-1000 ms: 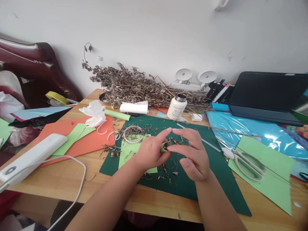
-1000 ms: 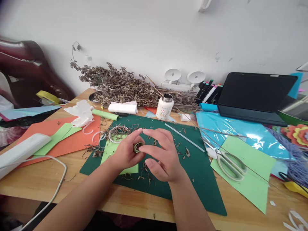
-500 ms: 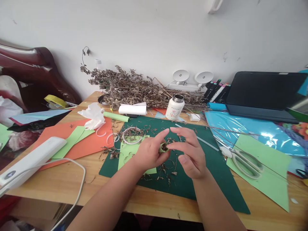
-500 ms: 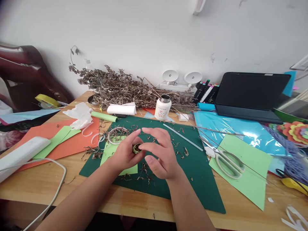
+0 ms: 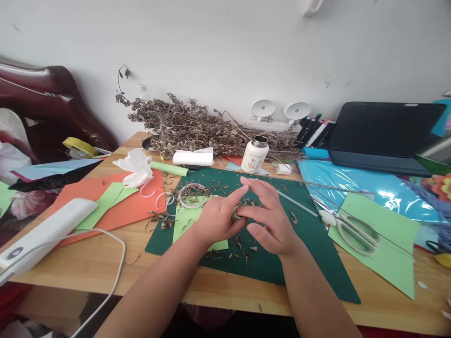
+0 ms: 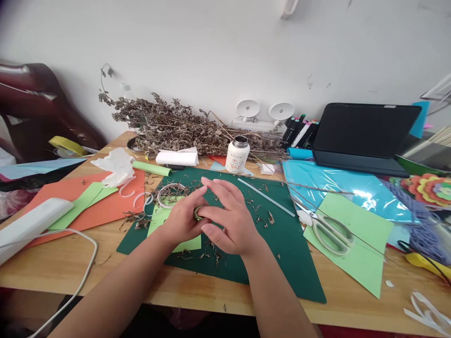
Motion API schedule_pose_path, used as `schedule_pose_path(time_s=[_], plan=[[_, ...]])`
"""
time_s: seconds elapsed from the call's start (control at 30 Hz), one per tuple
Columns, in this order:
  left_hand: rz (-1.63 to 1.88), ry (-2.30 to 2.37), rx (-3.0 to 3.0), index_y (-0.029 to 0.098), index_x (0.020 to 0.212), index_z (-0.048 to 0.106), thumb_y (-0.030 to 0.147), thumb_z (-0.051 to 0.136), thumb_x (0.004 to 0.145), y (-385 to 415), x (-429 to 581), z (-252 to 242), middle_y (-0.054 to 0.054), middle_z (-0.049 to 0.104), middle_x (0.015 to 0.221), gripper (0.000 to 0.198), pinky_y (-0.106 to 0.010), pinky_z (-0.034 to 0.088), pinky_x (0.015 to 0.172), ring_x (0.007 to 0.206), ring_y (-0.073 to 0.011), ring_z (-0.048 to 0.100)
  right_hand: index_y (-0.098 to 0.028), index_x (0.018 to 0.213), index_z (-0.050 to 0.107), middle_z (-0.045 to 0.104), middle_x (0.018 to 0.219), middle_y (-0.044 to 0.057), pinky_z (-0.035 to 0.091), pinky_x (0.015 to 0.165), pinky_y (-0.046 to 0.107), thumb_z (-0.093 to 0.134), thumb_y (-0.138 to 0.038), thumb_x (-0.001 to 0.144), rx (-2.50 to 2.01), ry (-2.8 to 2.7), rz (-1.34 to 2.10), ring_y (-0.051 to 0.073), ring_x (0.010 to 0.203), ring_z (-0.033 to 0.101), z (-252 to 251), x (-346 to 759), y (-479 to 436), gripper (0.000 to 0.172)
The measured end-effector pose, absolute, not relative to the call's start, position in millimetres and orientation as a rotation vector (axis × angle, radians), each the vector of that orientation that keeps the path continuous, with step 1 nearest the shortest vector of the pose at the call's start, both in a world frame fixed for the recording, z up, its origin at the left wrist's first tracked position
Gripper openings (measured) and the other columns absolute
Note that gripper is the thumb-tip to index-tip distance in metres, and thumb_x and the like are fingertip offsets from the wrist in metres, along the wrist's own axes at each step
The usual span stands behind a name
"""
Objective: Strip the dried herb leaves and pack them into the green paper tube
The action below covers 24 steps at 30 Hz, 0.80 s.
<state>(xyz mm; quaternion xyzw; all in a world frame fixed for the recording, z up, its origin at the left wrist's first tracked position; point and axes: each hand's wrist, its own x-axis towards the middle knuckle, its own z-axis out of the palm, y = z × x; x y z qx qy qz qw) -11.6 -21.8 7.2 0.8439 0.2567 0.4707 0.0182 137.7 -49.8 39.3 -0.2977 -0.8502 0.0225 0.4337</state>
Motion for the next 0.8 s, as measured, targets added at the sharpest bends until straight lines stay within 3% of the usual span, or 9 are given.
schedule_pose_path(time_s=[0.17,0.27,0.43,0.5,0.6,0.8], plan=[[1.517,0.866,2.386,0.020,0.122,0.019,0.020,0.049,0.072,-25,-13,11,0.004,0.053,0.059,0.058,-0.022,0.041,0.051,0.048,-0.0087,0.048,-0.023,0.084,0.053,0.049,0.104,0.005,0.038,0.082,0.038,0.021,-0.028,0.082,-0.937,-1.526,0.039,0.020,0.099,0.046,28,167,-25,0.032],[1.547,0.783,2.090,0.020,0.113,0.031,0.020,0.051,0.071,-28,-12,14,0.004,0.051,0.058,0.046,-0.021,0.041,0.051,0.048,-0.0080,0.048,-0.022,0.093,0.053,0.053,0.097,0.007,0.039,0.078,0.034,0.023,-0.036,0.082,-1.466,-1.988,0.143,0.019,0.094,0.049,16,177,-6,0.035],[1.588,0.749,1.491,0.020,0.085,0.043,0.023,0.051,0.072,-25,-10,15,0.006,0.046,0.056,0.016,-0.020,0.040,0.046,0.044,-0.0068,0.048,-0.027,0.097,0.056,0.058,0.090,0.006,0.040,0.068,0.035,0.050,-0.051,0.066,-1.699,-2.335,0.265,0.024,0.084,0.053,-5,175,3,0.040],[1.609,0.735,1.336,0.021,0.085,0.041,0.023,0.052,0.071,-20,-10,15,0.007,0.045,0.058,0.018,-0.020,0.040,0.045,0.045,-0.0063,0.047,-0.027,0.103,0.054,0.057,0.091,0.007,0.039,0.068,0.036,0.050,-0.052,0.065,-1.736,-2.379,0.276,0.025,0.086,0.052,-8,175,2,0.045],[1.614,0.704,1.241,0.022,0.092,0.037,0.021,0.053,0.070,-14,-10,14,0.007,0.045,0.060,0.027,-0.021,0.040,0.051,0.050,-0.0064,0.047,-0.027,0.106,0.051,0.055,0.097,0.007,0.038,0.069,0.035,0.044,-0.044,0.073,-1.736,-2.443,0.300,0.024,0.089,0.051,-10,177,3,0.038],[1.590,0.667,1.227,0.023,0.098,0.031,0.019,0.051,0.069,-11,-8,10,0.006,0.046,0.066,0.036,-0.025,0.041,0.059,0.057,-0.0076,0.048,-0.027,0.101,0.054,0.054,0.101,0.005,0.038,0.072,0.036,0.042,-0.038,0.076,-1.670,-2.525,0.313,0.021,0.089,0.050,-12,177,9,0.029]])
